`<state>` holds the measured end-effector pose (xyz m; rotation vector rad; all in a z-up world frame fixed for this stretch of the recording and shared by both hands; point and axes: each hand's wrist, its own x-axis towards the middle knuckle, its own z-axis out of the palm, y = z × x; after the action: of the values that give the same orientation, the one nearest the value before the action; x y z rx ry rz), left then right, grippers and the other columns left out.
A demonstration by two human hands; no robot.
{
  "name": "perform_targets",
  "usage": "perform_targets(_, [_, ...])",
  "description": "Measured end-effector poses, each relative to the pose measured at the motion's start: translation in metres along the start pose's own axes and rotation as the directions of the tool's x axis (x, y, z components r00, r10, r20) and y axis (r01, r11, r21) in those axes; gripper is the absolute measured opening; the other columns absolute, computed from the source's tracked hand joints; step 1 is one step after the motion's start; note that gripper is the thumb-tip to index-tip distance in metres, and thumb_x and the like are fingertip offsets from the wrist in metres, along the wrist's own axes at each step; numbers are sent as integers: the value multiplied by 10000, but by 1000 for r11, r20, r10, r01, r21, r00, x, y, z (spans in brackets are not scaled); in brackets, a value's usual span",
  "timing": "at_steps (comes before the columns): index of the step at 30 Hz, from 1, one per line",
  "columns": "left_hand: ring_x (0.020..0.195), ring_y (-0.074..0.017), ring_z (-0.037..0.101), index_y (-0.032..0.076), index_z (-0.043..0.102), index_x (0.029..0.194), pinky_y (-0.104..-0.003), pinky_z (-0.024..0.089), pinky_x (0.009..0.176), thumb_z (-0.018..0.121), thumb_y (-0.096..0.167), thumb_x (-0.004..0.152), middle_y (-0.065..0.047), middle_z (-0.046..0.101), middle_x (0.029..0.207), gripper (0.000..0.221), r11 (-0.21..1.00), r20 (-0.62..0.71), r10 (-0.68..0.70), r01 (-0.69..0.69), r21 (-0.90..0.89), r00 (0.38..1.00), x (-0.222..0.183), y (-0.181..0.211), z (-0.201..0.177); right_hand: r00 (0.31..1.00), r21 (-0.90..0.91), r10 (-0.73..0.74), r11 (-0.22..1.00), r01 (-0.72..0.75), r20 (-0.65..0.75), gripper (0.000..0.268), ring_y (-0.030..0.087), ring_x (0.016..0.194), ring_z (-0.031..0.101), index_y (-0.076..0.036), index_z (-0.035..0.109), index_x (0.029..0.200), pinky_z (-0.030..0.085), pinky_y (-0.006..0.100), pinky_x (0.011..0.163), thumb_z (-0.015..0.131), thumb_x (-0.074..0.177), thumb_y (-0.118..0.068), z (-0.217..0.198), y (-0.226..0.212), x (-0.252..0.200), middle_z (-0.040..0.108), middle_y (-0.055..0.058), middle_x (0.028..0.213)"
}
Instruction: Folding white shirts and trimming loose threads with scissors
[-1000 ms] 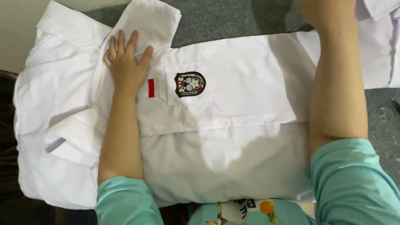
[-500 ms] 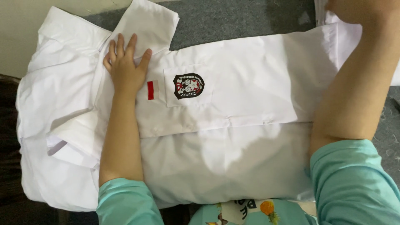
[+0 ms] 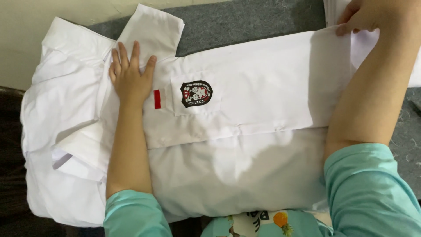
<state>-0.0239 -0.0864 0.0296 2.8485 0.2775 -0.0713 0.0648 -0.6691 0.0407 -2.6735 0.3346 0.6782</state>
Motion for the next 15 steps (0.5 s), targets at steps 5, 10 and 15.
perform_targets(5, [1570,-250,14,304,272,1636,-472,23,1237,324,688,983,-50,95,1722,760,1000,-10,-11,11,-29,1000,3,-5,4,997,-61,59,997,-55,57,226,386,836,560,-59,791,1145,452,539,717,760,933,-132,-7,-15,-4,681,212,927])
perform_targets(10, [1566,-266,62,327,310,1621,-480,60,1223,388,611,997,-64,151,1714,689,999,-72,13,-16,-47,997,6,-14,13,992,6,97,995,-98,84,207,386,824,623,-9,776,1140,496,525,743,709,948,-48,-13,-41,-30,732,260,935])
perform_targets(15, [1572,-262,50,316,305,1623,-451,37,1225,358,591,993,-66,136,1718,690,998,-55,-5,2,-61,998,4,-12,11,990,131,74,987,-89,119,182,386,839,679,59,709,1130,558,489,751,632,969,24,1,-24,-9,732,307,954])
